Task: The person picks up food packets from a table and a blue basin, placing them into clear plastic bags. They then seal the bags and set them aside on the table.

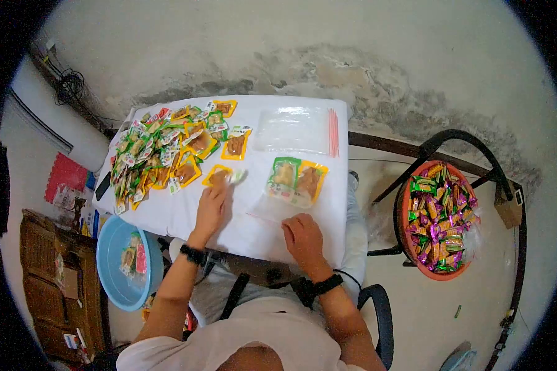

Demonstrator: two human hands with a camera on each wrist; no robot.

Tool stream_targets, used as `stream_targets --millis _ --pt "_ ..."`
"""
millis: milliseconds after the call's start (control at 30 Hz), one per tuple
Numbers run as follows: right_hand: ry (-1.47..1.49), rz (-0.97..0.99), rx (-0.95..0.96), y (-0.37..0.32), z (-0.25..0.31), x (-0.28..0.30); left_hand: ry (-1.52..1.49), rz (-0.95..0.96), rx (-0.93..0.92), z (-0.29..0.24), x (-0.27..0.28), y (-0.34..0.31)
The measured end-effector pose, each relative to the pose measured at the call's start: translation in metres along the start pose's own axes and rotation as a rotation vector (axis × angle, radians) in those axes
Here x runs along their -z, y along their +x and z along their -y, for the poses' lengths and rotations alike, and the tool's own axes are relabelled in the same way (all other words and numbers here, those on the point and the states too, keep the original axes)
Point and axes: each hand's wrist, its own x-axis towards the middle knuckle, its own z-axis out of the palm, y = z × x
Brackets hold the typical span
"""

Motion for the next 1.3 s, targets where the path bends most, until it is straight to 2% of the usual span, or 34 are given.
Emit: stream_targets --millis 100,200,267,333,400,533,600,633,667,733,800,867,900,933,1000,1067,1100,1167,1200,1267,1300 --pt "0.024 -0.018 -0.001 0.002 0.001 -0.002 0.02 -0.006 0.001 0.015 0.013 -0.065" --pt "-0.005 0.007 0.02 0.003 -0.002 -0.002 0.074 -0.084 0.158 0.024 0.015 -0.101" --pt "-0.015 0.06 0.074 0.004 -0.001 -0.007 -0.035 -0.174 0.387 0.024 0.011 -0.117" --pt "0.048 0.034 -0.032 0.004 0.002 -0.006 -0.138 -0.15 0.596 0.032 -0.001 -0.121" --pt "0.05 0.035 -0.022 0.002 0.006 -0.007 -0.401 -0.325 0.794 0.034 -0.018 -0.109" --pt "-0.003 0.036 -0.011 0.0 0.004 -0.009 -0.407 -0.33 0.816 0.061 -0.041 -0.099" --pt "-0.014 0.045 -0.014 0.001 0.007 -0.008 -0.567 -0.34 0.814 0.089 -0.064 -0.098" --pt "-0.032 0.055 -0.031 0.002 0.008 -0.008 -0.663 -0.313 0.893 0.073 -0.048 -0.084" --pt "-0.022 0.059 -0.016 0.002 0.009 -0.008 -0.657 -0.331 0.896 0.067 -0.044 -0.074" --pt "0.002 0.053 -0.026 0.001 0.008 -0.01 -0.92 -0.394 0.953 0.064 -0.043 -0.062" --pt "0.008 0.067 -0.022 0.001 0.006 -0.013 -0.874 -0.413 0.908 0.077 -0.053 -0.055" --pt "-0.01 0.064 -0.005 0.001 0.005 -0.016 -0.862 -0.264 0.923 0.083 -0.05 -0.044" --pt "-0.006 0.066 0.006 0.002 0.004 -0.016 -0.652 -0.181 0.9 0.085 -0.042 -0.04" --pt "-0.011 0.072 -0.014 0.002 0.003 -0.015 -0.651 -0.19 0.903 0.101 -0.047 -0.037" --pt "-0.014 0.083 -0.031 0.002 0.003 -0.014 -0.508 -0.496 0.826 0.137 -0.057 -0.028" --pt "-0.05 0.091 -0.01 0.002 0.002 -0.014 -0.375 -0.613 0.871 0.12 0.006 0.001" --pt "-0.049 0.094 -0.008 0.001 0.001 -0.015 -0.424 -0.648 0.869 0.187 -0.023 -0.002" --pt "-0.039 0.116 -0.022 0.0 -0.002 -0.016 -0.645 -0.778 0.852 0.237 -0.019 0.016" --pt "-0.044 0.113 -0.023 0.001 -0.002 -0.015 -0.65 -0.776 0.85 0.252 -0.008 0.019" --pt "-0.052 0.12 -0.028 0.001 -0.002 -0.015 -1.422 -0.62 0.827 0.274 0.009 0.024" --pt "-0.06 0.116 -0.035 0.001 -0.002 -0.015 -1.449 -0.752 0.982 0.257 0.02 0.037"
